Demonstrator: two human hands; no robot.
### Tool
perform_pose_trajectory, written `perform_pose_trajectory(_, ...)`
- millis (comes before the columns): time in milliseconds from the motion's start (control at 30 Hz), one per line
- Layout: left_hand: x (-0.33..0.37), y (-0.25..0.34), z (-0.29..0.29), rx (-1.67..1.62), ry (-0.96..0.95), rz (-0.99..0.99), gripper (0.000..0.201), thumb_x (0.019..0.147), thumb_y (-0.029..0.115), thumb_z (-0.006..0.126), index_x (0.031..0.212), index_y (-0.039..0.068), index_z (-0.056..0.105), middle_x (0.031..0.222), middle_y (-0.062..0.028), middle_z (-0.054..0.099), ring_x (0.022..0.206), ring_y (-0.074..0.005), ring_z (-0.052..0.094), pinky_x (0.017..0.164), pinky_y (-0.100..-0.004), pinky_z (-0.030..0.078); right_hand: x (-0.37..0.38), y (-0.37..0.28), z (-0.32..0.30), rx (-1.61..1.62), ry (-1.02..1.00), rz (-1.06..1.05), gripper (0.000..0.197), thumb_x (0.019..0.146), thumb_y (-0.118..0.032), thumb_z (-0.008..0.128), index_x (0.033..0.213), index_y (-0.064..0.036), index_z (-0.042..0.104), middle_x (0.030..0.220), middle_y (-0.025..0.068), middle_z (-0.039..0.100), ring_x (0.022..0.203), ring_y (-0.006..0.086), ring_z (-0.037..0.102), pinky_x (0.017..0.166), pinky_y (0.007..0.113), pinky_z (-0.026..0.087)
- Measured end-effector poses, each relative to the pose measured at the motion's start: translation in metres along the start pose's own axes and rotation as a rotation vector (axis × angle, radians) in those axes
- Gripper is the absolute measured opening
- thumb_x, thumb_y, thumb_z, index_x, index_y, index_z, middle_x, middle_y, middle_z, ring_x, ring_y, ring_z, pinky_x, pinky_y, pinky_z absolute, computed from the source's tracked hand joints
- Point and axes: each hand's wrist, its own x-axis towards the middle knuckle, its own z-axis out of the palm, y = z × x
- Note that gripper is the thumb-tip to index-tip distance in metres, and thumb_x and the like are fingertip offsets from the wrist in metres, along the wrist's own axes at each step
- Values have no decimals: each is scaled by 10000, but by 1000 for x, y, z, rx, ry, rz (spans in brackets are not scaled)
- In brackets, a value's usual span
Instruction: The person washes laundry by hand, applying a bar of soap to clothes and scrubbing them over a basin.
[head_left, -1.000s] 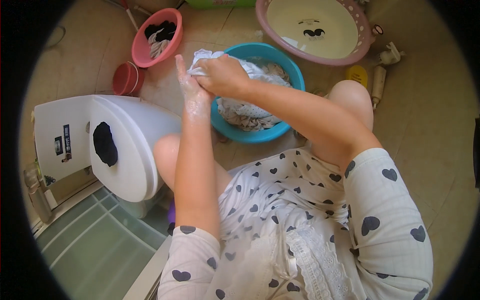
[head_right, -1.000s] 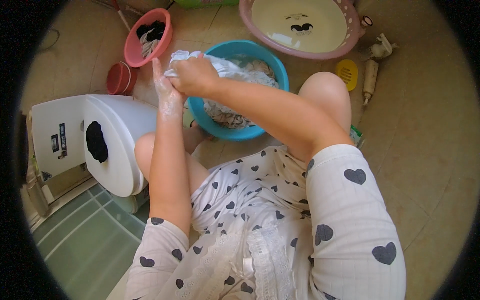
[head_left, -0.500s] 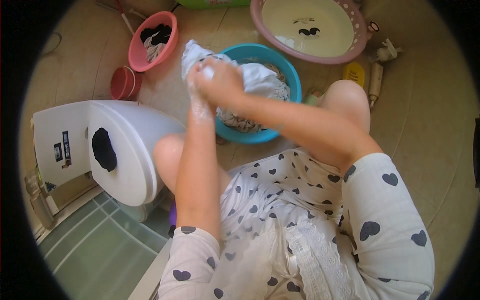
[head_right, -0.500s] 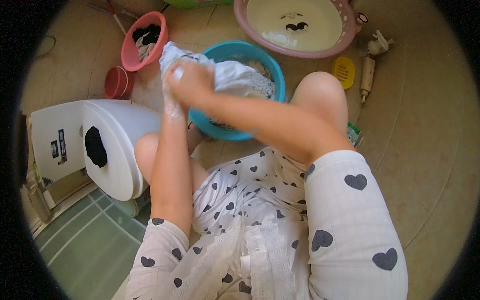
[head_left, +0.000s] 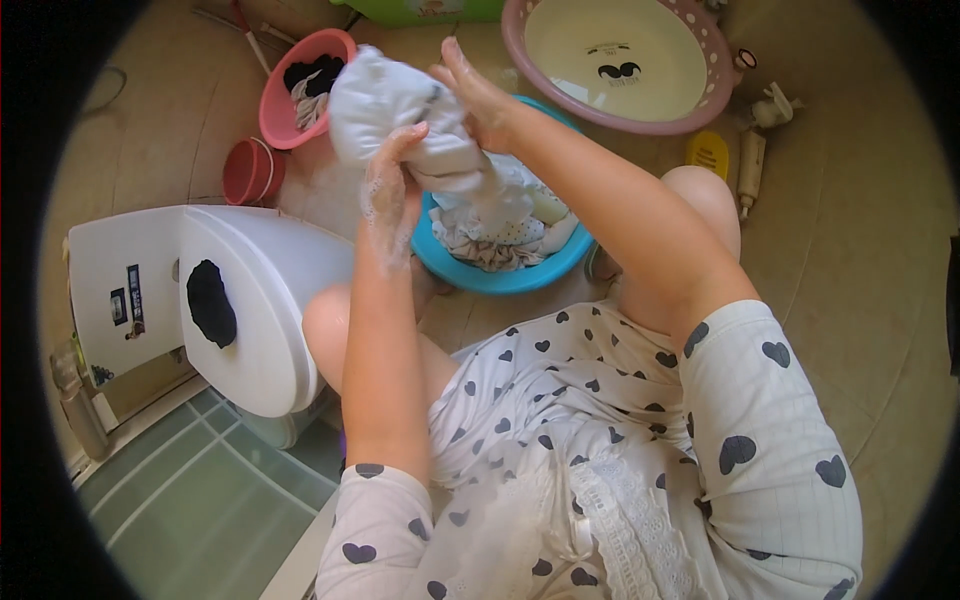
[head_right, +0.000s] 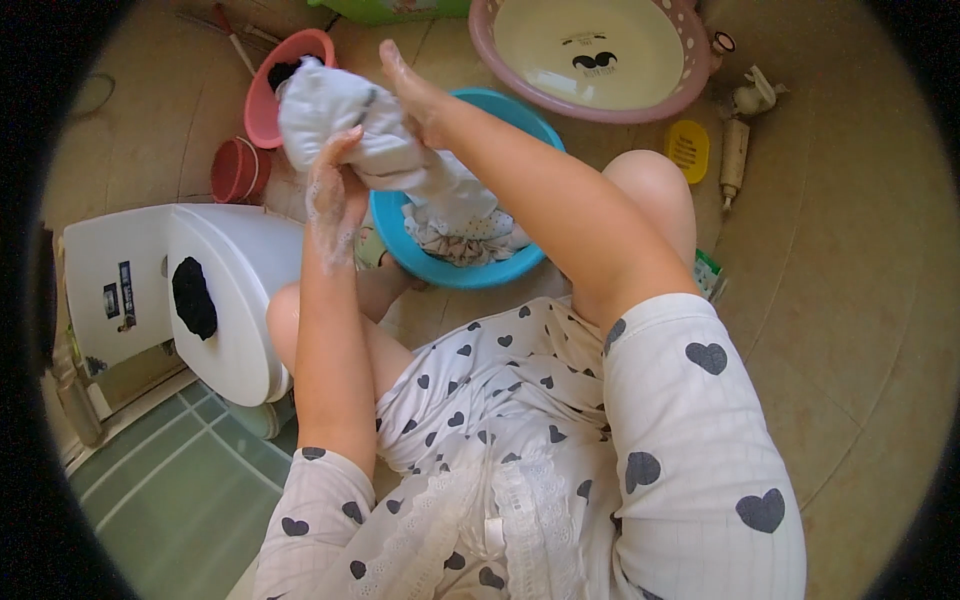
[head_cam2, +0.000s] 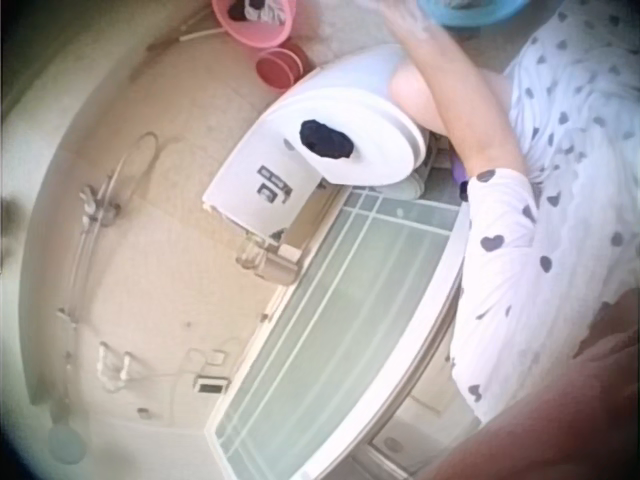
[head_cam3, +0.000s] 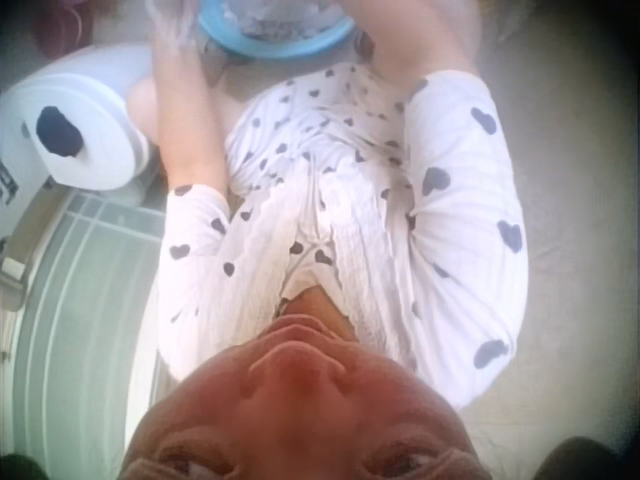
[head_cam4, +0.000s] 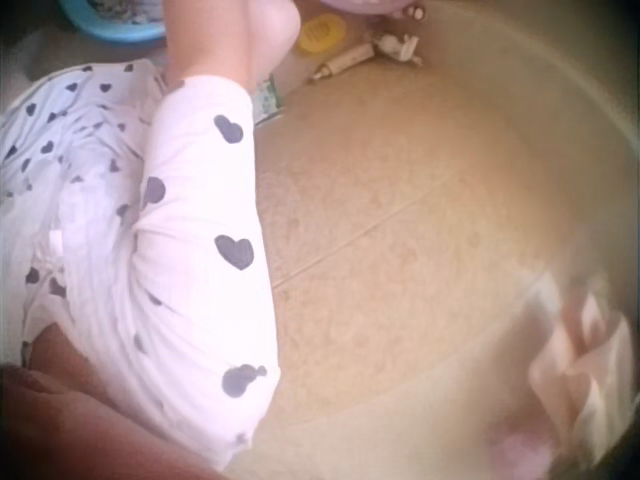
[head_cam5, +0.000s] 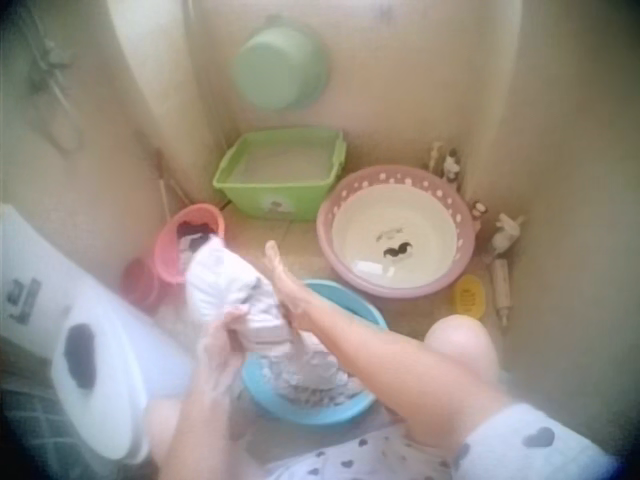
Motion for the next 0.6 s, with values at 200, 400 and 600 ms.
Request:
perform_pose_trajectory(200,-1,13,6,-308,66,188,447,853,398,513,1154,72,456,1106,-66,521,974,-219,524,846,-327,423,-33,13,41,-88,-163,-758,761,587,-373,771,1180,-29,440,1074,126,550,977,250,550,883,385,415)
perform_pose_trajectory(400,13,-17,-14,-230,-18,174,425,862,413,481,1133,86,470,1074,-53,534,960,-202,532,840,-325,432,-57,33,68,-619,355,-1054,699,581,-366,771,1135,-58,477,1045,169,564,938,325,558,799,407,432)
perform_pose_trajectory(600,16,-35,-24,-128,58,235,408,870,427,450,1112,100,484,1042,-40,547,946,-185,541,833,-323,442,-45,18,66,-402,472,-861,408,643,-428,648,704,-25,636,696,211,609,643,371,587,599,383,479)
